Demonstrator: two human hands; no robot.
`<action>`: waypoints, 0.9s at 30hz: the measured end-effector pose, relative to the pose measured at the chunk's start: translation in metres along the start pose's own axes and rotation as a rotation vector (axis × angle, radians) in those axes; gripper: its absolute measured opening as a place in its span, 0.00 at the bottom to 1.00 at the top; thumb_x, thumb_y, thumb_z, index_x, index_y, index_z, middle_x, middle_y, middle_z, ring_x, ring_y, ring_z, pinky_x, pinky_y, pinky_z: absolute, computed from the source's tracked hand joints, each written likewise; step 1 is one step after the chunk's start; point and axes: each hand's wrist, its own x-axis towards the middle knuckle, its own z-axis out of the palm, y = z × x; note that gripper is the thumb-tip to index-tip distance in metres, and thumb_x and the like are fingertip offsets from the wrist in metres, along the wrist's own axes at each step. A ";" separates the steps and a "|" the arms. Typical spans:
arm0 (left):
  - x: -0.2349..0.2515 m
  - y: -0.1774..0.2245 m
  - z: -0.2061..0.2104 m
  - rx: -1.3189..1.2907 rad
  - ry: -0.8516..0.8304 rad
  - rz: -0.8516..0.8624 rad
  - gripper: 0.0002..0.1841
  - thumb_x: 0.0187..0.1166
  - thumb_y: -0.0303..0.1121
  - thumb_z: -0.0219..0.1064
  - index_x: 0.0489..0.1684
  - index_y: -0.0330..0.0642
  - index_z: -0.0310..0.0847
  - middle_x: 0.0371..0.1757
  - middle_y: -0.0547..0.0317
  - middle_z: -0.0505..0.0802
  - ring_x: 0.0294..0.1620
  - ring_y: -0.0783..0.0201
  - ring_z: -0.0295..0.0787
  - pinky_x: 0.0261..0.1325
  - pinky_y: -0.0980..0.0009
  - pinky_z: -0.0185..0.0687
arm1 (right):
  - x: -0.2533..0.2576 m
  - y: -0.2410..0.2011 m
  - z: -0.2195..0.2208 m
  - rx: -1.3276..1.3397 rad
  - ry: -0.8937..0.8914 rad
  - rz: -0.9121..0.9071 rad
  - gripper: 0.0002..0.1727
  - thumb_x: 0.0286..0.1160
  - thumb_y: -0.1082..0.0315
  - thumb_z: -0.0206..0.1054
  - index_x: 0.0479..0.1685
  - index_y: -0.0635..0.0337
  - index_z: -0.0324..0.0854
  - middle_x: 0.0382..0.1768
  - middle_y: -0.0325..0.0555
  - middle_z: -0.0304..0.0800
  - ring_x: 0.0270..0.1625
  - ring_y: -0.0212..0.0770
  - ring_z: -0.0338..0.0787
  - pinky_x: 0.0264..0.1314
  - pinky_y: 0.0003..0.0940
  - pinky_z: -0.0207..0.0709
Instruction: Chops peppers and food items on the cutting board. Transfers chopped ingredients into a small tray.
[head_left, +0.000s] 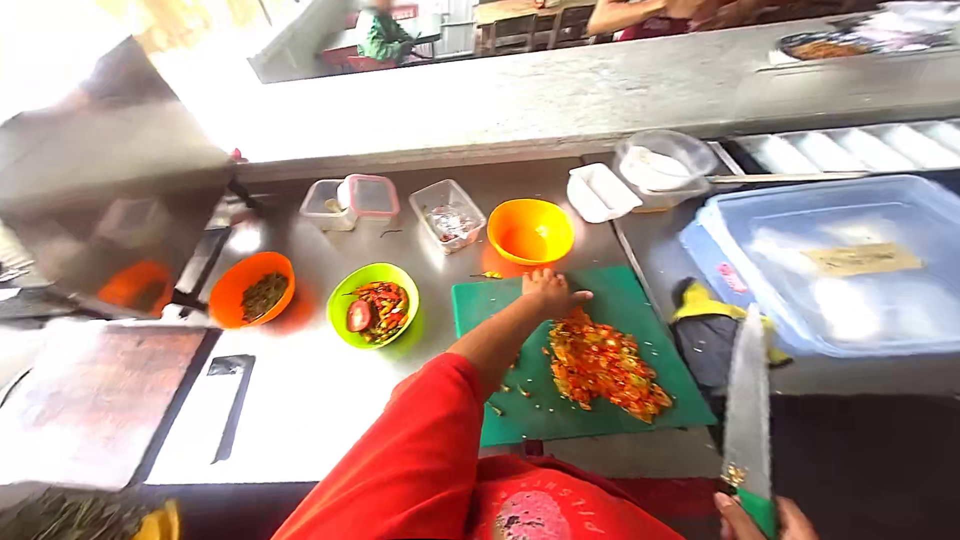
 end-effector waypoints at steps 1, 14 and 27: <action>0.007 0.004 0.000 -0.014 -0.006 -0.009 0.40 0.88 0.62 0.52 0.80 0.29 0.71 0.83 0.31 0.73 0.87 0.35 0.64 0.86 0.34 0.54 | -0.005 -0.002 -0.004 -0.031 0.015 0.005 0.27 0.83 0.66 0.62 0.68 0.85 0.65 0.31 0.48 0.80 0.25 0.29 0.82 0.32 0.28 0.83; 0.018 0.022 0.022 0.020 -0.006 -0.032 0.41 0.89 0.65 0.44 0.86 0.36 0.66 0.87 0.37 0.69 0.89 0.36 0.60 0.85 0.33 0.52 | -0.079 0.034 -0.010 -0.079 0.211 0.194 0.23 0.79 0.64 0.64 0.64 0.75 0.73 0.23 0.47 0.80 0.18 0.35 0.81 0.23 0.35 0.79; -0.040 -0.049 -0.012 -0.671 0.270 0.149 0.37 0.85 0.40 0.67 0.90 0.35 0.56 0.83 0.28 0.72 0.82 0.36 0.72 0.81 0.42 0.69 | -0.089 0.036 -0.008 -0.068 0.206 0.162 0.26 0.79 0.64 0.64 0.65 0.80 0.71 0.29 0.55 0.84 0.24 0.41 0.85 0.31 0.42 0.83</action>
